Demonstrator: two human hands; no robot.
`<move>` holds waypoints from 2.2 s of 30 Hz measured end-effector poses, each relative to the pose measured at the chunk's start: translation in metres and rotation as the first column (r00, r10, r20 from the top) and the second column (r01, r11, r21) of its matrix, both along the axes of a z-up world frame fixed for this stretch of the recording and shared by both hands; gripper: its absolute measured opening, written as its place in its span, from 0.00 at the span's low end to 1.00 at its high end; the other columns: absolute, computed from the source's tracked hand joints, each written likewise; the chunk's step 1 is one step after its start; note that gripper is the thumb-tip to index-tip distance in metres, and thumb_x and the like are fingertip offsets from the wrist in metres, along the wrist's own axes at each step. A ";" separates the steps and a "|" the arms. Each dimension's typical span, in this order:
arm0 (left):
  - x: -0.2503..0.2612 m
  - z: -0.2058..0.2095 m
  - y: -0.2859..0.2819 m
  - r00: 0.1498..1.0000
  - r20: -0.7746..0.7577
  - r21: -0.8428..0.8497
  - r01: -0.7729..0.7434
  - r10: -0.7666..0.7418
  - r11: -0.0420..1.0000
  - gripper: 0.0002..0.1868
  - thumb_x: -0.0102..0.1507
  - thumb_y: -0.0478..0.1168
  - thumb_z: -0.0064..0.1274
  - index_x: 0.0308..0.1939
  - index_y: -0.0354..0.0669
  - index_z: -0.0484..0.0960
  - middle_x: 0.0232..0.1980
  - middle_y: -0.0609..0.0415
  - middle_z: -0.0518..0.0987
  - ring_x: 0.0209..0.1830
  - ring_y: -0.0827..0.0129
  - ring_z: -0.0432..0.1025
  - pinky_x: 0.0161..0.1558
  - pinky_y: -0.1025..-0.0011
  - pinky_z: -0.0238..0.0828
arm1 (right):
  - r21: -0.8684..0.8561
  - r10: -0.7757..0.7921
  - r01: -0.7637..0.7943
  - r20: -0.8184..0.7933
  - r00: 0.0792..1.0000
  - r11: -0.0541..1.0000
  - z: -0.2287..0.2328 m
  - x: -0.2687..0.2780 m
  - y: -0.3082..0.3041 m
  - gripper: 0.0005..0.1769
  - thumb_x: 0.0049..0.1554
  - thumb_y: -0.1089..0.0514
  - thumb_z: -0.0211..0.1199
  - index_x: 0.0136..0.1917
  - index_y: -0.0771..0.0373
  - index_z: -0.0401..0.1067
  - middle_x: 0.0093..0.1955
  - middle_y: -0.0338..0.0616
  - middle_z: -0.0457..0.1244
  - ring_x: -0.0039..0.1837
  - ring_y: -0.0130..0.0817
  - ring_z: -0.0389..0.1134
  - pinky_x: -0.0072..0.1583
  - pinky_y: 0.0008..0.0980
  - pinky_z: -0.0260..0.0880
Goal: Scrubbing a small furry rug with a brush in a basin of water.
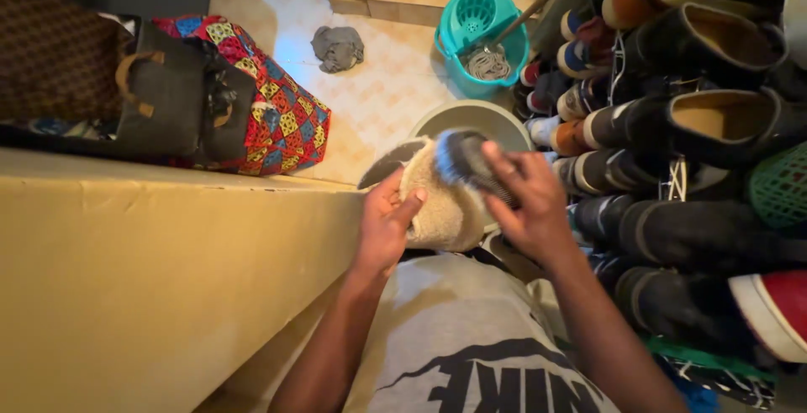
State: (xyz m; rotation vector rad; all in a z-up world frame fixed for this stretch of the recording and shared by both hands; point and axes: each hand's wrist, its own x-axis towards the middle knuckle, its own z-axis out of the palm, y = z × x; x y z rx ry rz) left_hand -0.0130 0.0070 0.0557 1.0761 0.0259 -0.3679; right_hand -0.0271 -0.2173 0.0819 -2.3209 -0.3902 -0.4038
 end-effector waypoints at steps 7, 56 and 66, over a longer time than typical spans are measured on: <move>-0.006 -0.010 0.005 1.000 0.023 -0.033 0.021 -0.020 0.999 0.24 0.67 0.29 0.49 0.69 0.31 0.71 0.60 0.50 0.80 0.59 0.71 0.75 0.64 0.69 0.70 | -0.048 0.118 -0.115 0.067 0.991 0.992 -0.044 -0.001 -0.005 0.44 0.45 0.61 0.70 0.74 0.44 0.66 0.60 0.51 0.63 0.62 0.51 0.64 0.64 0.49 0.62; -0.009 -0.002 0.039 0.981 -0.068 0.020 -0.182 0.183 0.983 0.21 0.72 0.31 0.49 0.69 0.26 0.74 0.56 0.46 0.78 0.49 0.70 0.67 0.50 0.71 0.60 | 0.072 0.050 -0.046 -0.061 0.997 0.996 -0.031 -0.015 0.045 0.42 0.49 0.63 0.66 0.77 0.53 0.65 0.55 0.53 0.63 0.58 0.51 0.65 0.59 0.42 0.67; 0.012 -0.026 0.048 0.920 -0.255 -0.053 -0.319 0.297 0.946 0.19 0.65 0.30 0.47 0.59 0.26 0.79 0.54 0.44 0.82 0.53 0.64 0.76 0.59 0.66 0.70 | 0.682 0.266 0.419 -0.663 0.699 0.599 -0.141 -0.011 -0.005 0.37 0.57 0.59 0.60 0.78 0.71 0.63 0.62 0.51 0.64 0.62 0.37 0.62 0.67 0.35 0.60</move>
